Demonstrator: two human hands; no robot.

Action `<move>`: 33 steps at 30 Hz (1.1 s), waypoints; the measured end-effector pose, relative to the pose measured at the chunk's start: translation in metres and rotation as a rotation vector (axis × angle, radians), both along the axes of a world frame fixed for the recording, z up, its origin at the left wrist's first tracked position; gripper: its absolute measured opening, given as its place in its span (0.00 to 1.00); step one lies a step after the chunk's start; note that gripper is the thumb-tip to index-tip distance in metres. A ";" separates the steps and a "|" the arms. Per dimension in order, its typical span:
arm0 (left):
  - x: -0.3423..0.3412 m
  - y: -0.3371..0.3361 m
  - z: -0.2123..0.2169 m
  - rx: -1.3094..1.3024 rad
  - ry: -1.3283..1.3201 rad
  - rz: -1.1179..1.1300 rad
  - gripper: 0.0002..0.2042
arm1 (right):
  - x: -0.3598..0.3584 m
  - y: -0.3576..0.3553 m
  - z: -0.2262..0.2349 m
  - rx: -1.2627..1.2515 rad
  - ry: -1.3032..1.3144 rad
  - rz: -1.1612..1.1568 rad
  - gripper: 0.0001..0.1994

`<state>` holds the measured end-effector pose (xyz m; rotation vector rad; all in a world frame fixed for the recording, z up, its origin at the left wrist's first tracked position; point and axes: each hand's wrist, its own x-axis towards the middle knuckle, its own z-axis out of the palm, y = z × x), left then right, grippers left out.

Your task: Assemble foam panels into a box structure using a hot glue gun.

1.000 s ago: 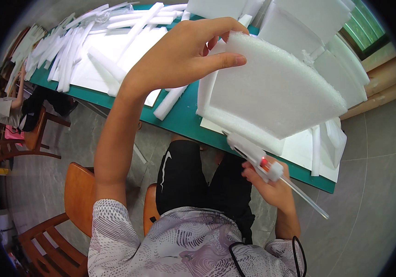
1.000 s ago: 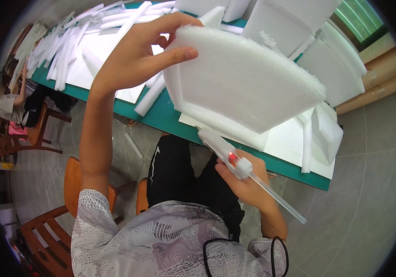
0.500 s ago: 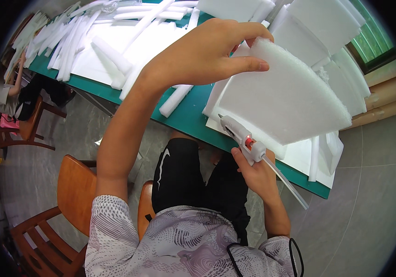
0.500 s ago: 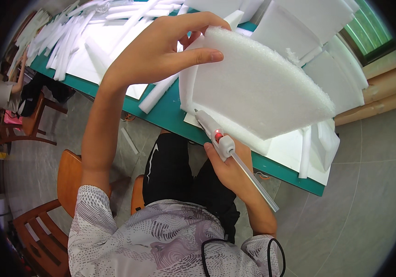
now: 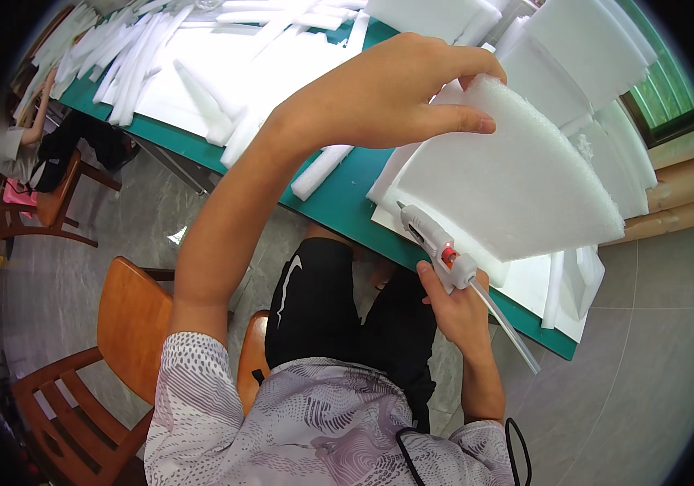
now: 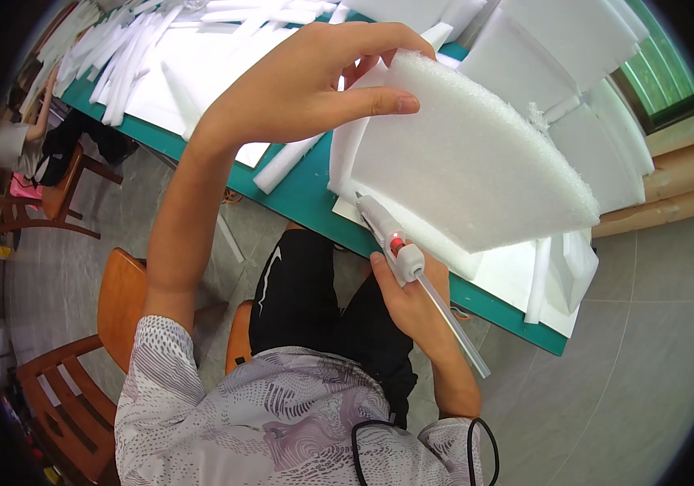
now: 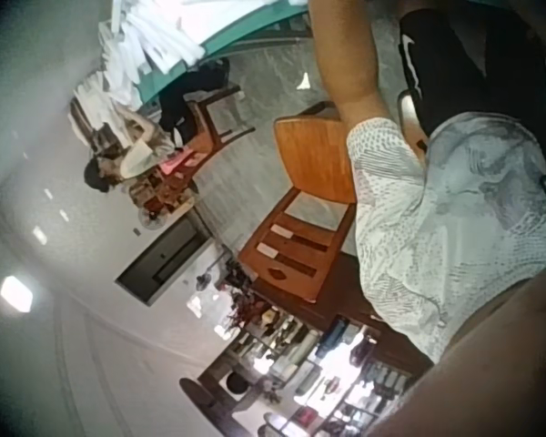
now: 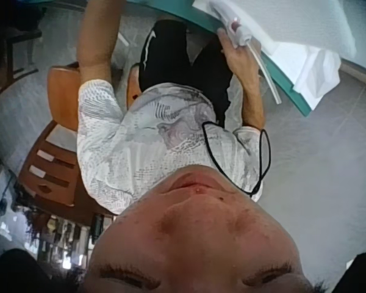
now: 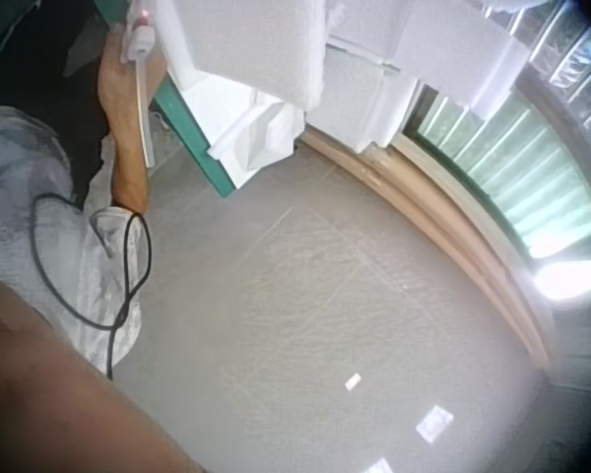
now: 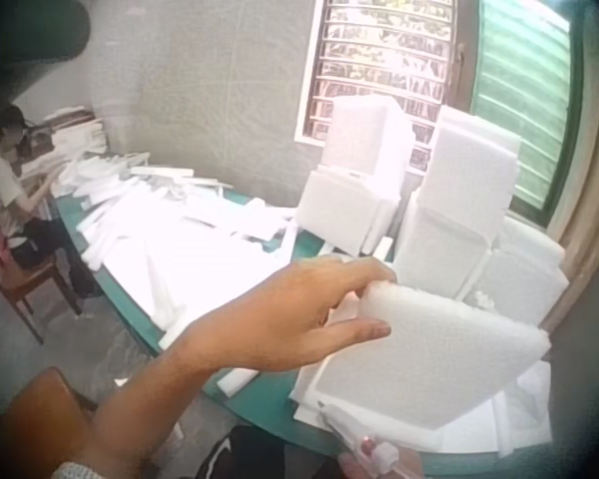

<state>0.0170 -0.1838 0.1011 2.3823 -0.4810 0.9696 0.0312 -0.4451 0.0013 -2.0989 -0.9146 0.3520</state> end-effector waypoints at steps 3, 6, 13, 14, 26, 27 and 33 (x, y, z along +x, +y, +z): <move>0.000 0.000 0.000 -0.010 0.009 -0.005 0.19 | 0.000 -0.002 0.000 -0.009 -0.064 0.006 0.17; -0.001 -0.003 0.001 -0.040 0.034 -0.018 0.19 | 0.001 -0.008 0.001 0.030 -0.064 0.031 0.15; -0.005 0.000 0.002 -0.067 -0.007 -0.051 0.18 | -0.010 -0.027 0.011 0.068 0.075 -0.159 0.10; -0.004 -0.001 0.002 -0.066 -0.003 -0.046 0.18 | -0.010 -0.030 0.012 0.057 0.143 -0.177 0.10; -0.004 -0.007 0.005 -0.068 0.035 -0.029 0.18 | -0.008 -0.042 0.005 0.036 0.110 -0.184 0.13; -0.004 -0.008 0.004 -0.067 0.036 -0.031 0.18 | -0.008 -0.042 0.004 0.033 0.104 -0.181 0.13; -0.004 -0.008 0.004 -0.056 0.042 -0.009 0.17 | -0.008 -0.044 0.006 0.015 0.127 -0.185 0.13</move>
